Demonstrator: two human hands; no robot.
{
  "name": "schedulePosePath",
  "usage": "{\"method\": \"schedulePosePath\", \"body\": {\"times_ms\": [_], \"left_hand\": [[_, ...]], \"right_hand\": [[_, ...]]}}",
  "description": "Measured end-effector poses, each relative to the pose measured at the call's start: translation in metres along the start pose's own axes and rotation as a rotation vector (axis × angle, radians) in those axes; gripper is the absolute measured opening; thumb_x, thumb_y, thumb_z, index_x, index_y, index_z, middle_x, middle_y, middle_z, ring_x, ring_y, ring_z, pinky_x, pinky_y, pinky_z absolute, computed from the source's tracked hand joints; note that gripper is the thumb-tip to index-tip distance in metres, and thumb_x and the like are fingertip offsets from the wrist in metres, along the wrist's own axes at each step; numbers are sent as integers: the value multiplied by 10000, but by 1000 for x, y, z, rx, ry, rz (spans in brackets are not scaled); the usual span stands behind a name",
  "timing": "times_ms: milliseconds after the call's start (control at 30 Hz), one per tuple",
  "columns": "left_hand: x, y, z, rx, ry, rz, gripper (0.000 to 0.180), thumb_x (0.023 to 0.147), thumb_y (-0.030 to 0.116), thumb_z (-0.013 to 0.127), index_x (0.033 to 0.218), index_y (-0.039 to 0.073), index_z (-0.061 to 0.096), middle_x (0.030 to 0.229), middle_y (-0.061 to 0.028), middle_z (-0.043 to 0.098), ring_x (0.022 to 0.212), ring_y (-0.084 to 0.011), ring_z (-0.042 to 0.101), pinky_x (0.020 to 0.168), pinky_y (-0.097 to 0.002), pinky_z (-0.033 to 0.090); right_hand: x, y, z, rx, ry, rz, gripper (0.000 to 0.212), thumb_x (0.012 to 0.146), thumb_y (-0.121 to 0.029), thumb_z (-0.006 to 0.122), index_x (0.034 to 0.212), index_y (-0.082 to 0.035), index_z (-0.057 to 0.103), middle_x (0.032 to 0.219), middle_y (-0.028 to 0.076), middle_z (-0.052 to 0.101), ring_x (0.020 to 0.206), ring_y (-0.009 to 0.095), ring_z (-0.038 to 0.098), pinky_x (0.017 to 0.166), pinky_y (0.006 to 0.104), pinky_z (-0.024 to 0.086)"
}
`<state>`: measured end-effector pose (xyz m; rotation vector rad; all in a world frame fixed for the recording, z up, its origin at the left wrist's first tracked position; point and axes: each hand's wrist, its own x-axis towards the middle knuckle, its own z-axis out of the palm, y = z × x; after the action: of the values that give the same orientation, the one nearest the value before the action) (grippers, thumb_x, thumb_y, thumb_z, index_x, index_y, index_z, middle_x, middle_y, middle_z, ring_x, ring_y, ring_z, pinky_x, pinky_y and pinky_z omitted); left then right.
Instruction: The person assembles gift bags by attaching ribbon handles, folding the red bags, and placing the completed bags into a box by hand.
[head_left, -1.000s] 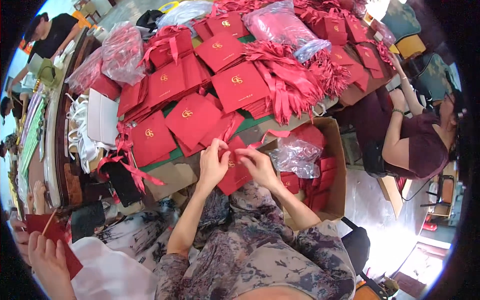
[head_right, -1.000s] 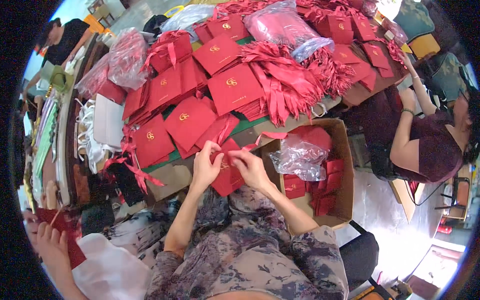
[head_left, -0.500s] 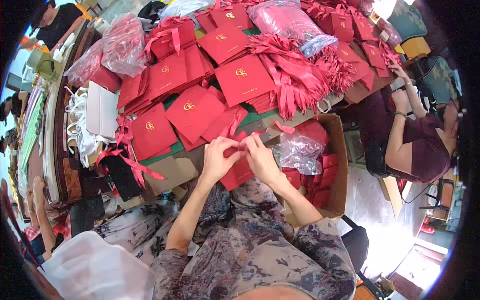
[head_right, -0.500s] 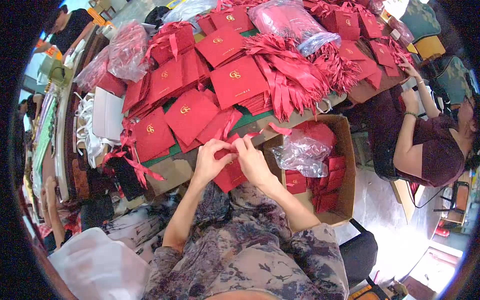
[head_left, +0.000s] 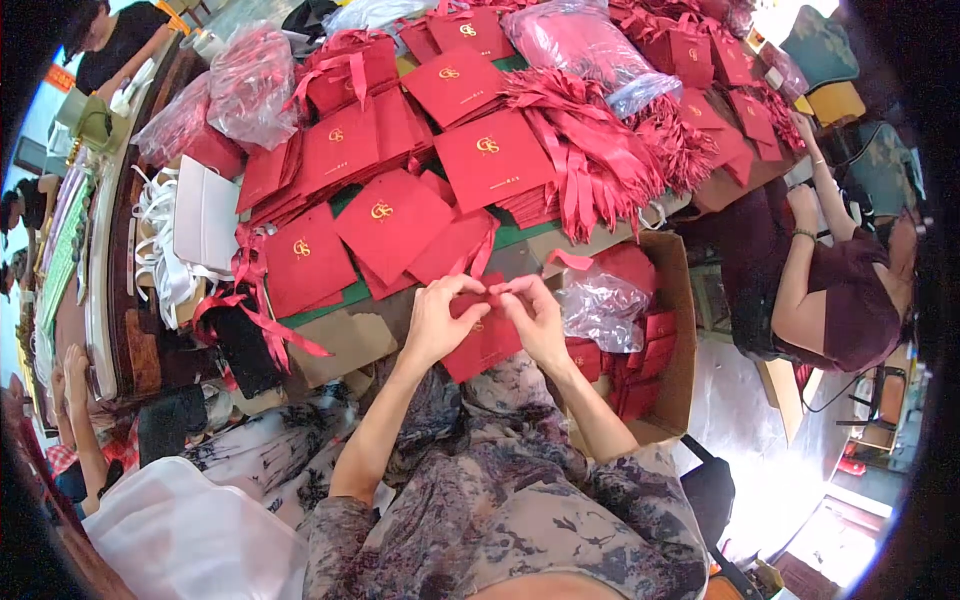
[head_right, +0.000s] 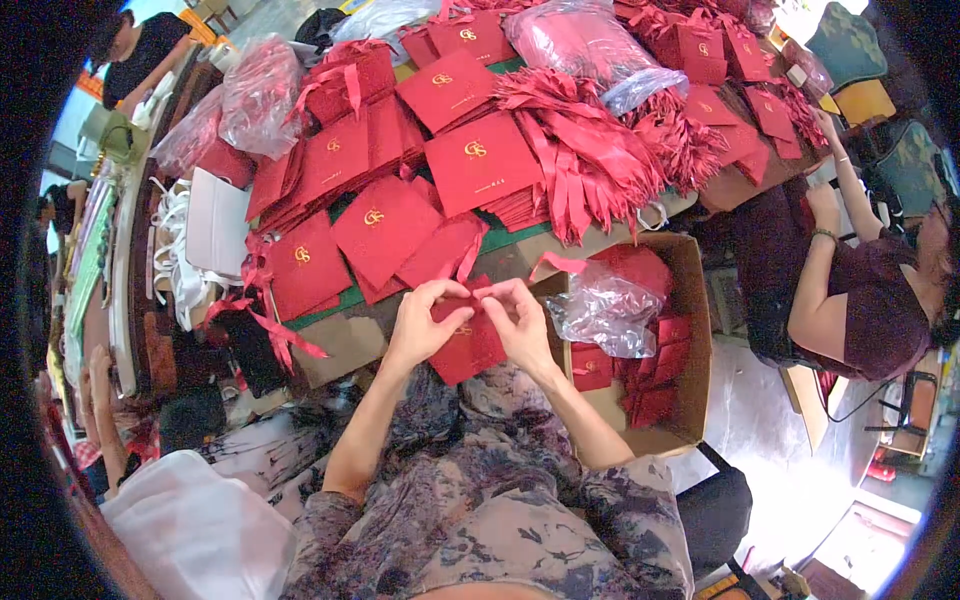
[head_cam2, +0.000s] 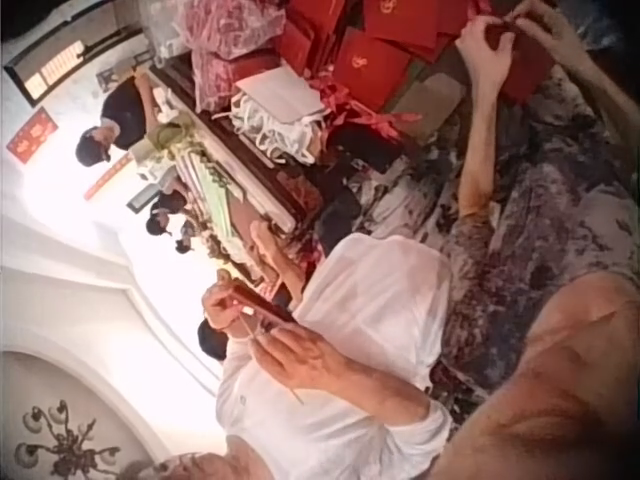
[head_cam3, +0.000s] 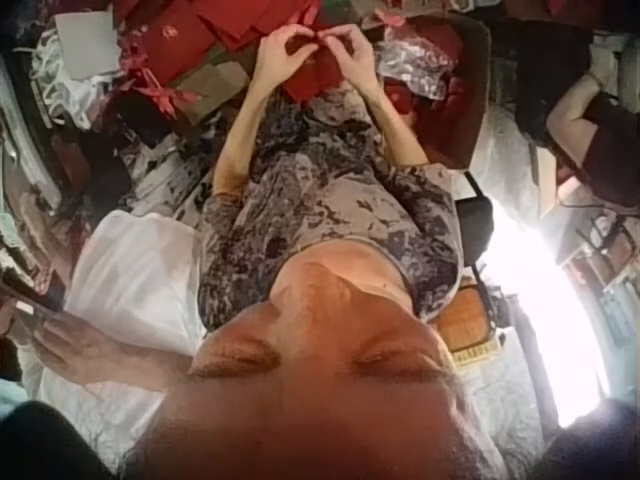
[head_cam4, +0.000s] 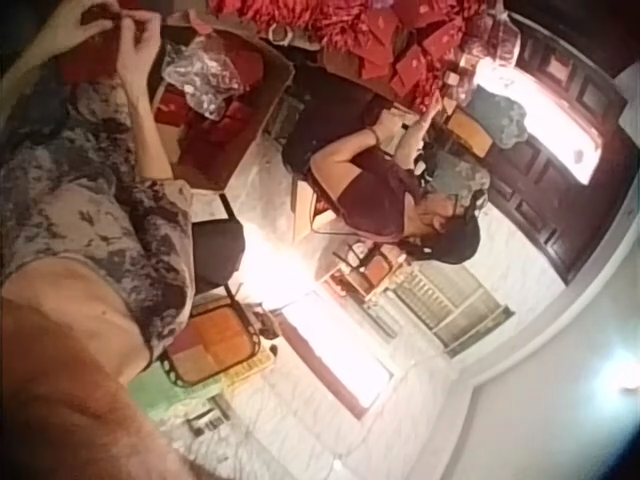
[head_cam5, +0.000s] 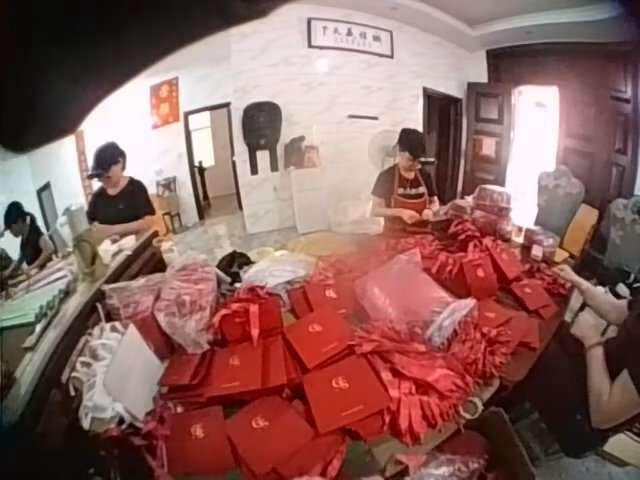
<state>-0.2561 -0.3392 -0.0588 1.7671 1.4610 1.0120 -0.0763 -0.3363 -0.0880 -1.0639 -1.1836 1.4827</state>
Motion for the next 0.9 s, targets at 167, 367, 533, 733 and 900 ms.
{"method": "schedulePosePath", "body": {"times_ms": [167, 367, 533, 733, 900], "left_hand": [[-4, 1, -2, -133, 21, -191, 263, 782, 29, 749, 1020, 6, 641, 932, -126, 714, 878, -248, 704, 771, -352, 545], [-5, -2, 0, -47, -17, -169, 246, 793, 6, 738, 1025, 9, 655, 936, -119, 721, 873, -197, 700, 752, -314, 534], [-5, 9, -2, -61, -4, -207, 240, 782, 11, 749, 1012, 7, 679, 901, -111, 736, 829, -177, 714, 727, -298, 541], [-6, 12, 0, -106, -27, -243, 220, 782, -3, 738, 997, 8, 694, 868, -104, 742, 809, -164, 723, 713, -278, 541], [-9, 8, -5, -126, -58, -213, 191, 784, -14, 701, 974, -2, 692, 889, -141, 746, 831, -224, 742, 719, -308, 573]], "right_hand": [[-6, -31, 7, -469, -18, -132, 113, 930, -60, 651, 1021, 3, 675, 885, 49, 649, 788, 121, 633, 725, 257, 523], [-3, -24, 10, -609, 41, -158, 123, 879, -82, 696, 975, -12, 668, 886, 114, 704, 780, 206, 695, 674, 311, 536], [0, -25, 12, -533, 40, -141, 122, 858, -86, 707, 949, -23, 654, 872, 131, 701, 773, 252, 705, 660, 334, 548], [0, -13, 22, -759, 95, -288, 128, 847, -64, 702, 933, -27, 615, 822, 157, 675, 725, 286, 685, 616, 360, 528], [-2, -11, 8, -496, 50, -113, 182, 842, -133, 753, 945, -19, 656, 787, 141, 693, 704, 234, 698, 633, 339, 534]]}}
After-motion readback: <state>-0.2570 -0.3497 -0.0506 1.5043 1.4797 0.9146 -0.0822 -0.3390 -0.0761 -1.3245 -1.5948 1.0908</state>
